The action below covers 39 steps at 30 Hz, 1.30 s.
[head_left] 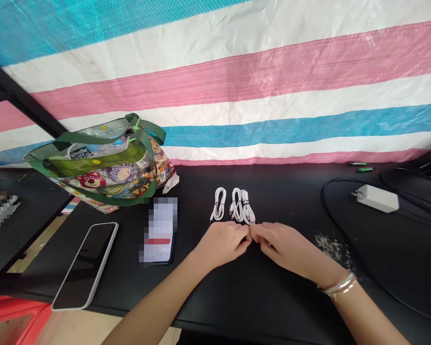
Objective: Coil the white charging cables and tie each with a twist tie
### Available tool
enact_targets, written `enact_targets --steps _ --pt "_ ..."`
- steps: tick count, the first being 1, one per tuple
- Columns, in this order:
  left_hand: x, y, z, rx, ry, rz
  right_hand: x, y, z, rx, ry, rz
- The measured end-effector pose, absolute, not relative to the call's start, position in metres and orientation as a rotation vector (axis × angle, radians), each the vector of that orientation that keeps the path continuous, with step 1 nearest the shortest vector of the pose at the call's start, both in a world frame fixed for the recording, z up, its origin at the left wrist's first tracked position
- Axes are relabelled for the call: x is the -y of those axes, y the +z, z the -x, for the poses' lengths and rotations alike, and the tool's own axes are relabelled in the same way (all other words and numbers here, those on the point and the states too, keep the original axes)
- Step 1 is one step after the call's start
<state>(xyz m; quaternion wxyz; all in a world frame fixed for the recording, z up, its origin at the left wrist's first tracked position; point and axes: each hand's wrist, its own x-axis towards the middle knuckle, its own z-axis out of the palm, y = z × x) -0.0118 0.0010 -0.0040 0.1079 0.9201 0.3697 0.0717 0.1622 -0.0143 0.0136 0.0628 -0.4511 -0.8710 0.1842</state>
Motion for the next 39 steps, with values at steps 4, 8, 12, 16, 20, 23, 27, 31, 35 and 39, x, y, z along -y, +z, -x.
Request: enact_targets --steps 4,8,12,16,20,23,27,31,35,39 --pt "-0.001 -0.003 0.013 -1.104 0.321 -2.710 0.013 0.013 -0.164 2.595 0.534 1.297" --pt "-0.001 0.000 0.014 -1.140 0.557 -2.649 0.011 0.014 -0.166 2.495 0.447 1.231" --pt "-0.002 0.001 0.015 -1.275 0.802 -2.532 0.008 0.014 -0.167 2.382 0.333 1.176" --pt "-0.009 0.005 0.020 -1.678 0.884 -2.294 0.003 0.010 -0.168 2.248 0.163 1.181" --pt "-0.018 0.011 0.028 -1.883 0.805 -2.103 -0.003 0.006 -0.172 2.109 0.104 1.256" --pt "-0.021 0.010 0.031 -1.873 0.668 -2.165 -0.006 0.002 -0.174 2.024 0.116 1.350" --pt "-0.020 0.004 0.030 -1.821 0.527 -2.267 -0.009 -0.006 -0.172 2.002 0.163 1.405" --pt "-0.018 0.004 0.027 -1.772 0.491 -2.290 -0.009 -0.013 -0.164 2.073 0.215 1.417" --pt "-0.017 0.005 0.026 -1.669 0.495 -2.315 -0.007 -0.018 -0.158 2.089 0.238 1.463" --pt "-0.017 0.001 0.026 -1.556 0.530 -2.342 -0.007 -0.021 -0.158 2.061 0.254 1.425"
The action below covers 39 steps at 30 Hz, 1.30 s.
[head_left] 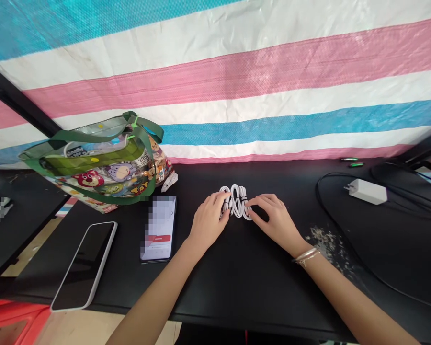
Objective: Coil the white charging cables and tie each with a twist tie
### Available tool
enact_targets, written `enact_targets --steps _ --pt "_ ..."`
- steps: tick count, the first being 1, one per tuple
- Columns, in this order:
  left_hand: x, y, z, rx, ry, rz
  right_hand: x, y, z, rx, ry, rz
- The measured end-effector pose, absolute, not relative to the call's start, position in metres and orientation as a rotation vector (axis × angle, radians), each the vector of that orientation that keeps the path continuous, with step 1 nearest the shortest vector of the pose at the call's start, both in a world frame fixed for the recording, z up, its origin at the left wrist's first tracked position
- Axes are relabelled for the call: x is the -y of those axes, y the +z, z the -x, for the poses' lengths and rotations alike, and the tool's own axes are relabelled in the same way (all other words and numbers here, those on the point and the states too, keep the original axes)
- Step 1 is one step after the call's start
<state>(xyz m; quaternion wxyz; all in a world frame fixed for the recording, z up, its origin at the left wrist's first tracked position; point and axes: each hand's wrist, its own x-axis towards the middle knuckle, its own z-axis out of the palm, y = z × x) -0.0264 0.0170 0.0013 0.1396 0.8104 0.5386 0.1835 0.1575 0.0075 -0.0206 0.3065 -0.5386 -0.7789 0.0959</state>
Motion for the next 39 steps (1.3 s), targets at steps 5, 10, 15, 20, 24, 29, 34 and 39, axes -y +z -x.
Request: enact_targets --steps 5,10,15,20,24,29,34,39 --pt "-0.018 0.001 0.027 -1.510 0.532 -2.373 -0.009 -0.022 -0.158 2.000 0.281 1.418" --pt "-0.017 0.004 0.026 -1.530 0.499 -2.373 -0.009 -0.021 -0.159 1.882 0.342 1.421" --pt "-0.017 0.000 0.027 -1.552 0.579 -2.337 -0.009 -0.017 -0.162 1.752 0.367 1.377" --pt "-0.017 0.000 0.025 -1.471 0.808 -2.350 -0.002 -0.002 -0.159 1.697 0.300 1.228" --pt "-0.011 0.004 0.020 -1.338 0.876 -2.288 0.008 0.004 -0.150 1.797 0.201 1.087" --pt "-0.003 0.006 0.015 -1.320 0.919 -2.115 0.014 -0.002 -0.141 1.900 0.225 1.023" --pt "0.000 0.006 0.014 -1.316 0.983 -2.053 0.013 -0.002 -0.142 1.882 0.268 1.007" --pt "0.000 0.007 0.014 -1.353 0.988 -2.055 0.010 -0.002 -0.146 1.861 0.311 1.067"
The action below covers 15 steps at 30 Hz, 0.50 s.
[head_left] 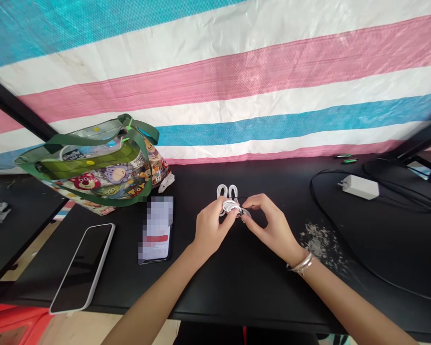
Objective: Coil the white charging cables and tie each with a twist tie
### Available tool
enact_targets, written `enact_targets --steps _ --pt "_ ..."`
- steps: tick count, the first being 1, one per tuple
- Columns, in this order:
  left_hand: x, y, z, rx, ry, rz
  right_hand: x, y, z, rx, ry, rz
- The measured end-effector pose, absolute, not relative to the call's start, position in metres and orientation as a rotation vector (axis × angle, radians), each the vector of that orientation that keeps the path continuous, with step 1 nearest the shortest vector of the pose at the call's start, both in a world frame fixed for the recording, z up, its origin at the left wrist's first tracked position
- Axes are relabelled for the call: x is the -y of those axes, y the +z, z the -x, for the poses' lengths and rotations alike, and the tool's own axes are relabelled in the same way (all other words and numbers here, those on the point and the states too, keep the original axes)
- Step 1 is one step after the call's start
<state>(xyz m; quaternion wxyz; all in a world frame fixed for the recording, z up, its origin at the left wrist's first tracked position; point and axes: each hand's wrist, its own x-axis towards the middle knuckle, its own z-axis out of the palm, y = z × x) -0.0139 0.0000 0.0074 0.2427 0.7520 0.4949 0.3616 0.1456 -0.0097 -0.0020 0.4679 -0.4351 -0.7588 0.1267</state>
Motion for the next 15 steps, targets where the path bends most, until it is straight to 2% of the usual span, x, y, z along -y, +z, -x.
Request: enact_targets --steps 15 --pt "-0.0029 0.0092 0.0162 -1.307 0.904 -2.050 0.0065 0.0013 -0.1535 1.871 0.461 1.131"
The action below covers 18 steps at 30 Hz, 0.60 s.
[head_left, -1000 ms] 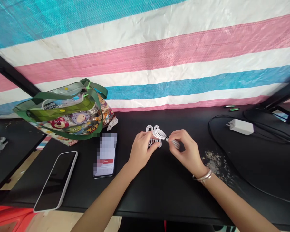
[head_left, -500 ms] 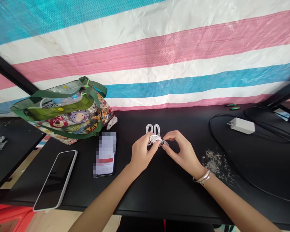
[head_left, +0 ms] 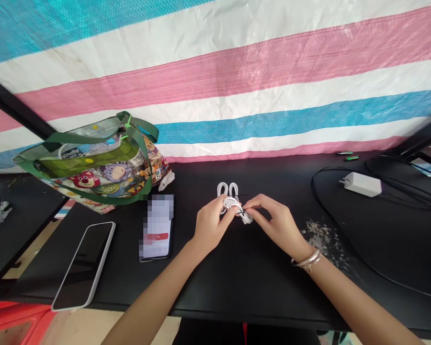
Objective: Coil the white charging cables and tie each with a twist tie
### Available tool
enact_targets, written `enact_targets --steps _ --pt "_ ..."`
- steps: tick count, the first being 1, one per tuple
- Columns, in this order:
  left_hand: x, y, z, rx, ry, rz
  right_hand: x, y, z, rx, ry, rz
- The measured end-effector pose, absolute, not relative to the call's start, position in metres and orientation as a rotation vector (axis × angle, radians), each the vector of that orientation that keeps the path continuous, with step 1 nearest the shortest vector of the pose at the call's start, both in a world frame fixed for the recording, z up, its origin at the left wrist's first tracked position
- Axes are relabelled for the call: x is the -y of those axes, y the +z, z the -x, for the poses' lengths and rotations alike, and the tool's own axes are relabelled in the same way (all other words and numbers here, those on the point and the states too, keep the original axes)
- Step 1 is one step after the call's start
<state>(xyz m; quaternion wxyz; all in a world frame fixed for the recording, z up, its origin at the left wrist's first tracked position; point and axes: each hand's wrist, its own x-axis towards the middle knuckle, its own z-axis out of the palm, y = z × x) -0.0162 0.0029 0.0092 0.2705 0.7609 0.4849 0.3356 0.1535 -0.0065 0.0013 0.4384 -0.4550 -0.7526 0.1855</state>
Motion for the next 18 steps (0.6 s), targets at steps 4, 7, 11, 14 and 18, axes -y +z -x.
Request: enact_targets --steps 4,7,11,14,18 --pt "-0.0029 0.0106 0.0158 -1.272 0.893 -2.018 0.0053 -0.0003 -0.1543 1.814 0.541 1.146" --pt "-0.0028 0.0113 0.0157 -1.231 0.886 -1.995 0.0044 0.0007 -0.1549 1.794 0.593 1.157" --pt "-0.0032 0.0095 0.0159 -1.200 0.915 -2.012 0.0032 0.0039 -0.1554 1.772 0.685 1.158" --pt "-0.0036 0.0073 0.0158 -1.220 0.937 -2.022 0.0033 0.0057 -0.1549 1.763 0.767 1.130" --pt "-0.0040 0.0058 0.0155 -1.226 0.936 -2.020 0.0037 0.0057 -0.1541 1.761 0.773 1.111"
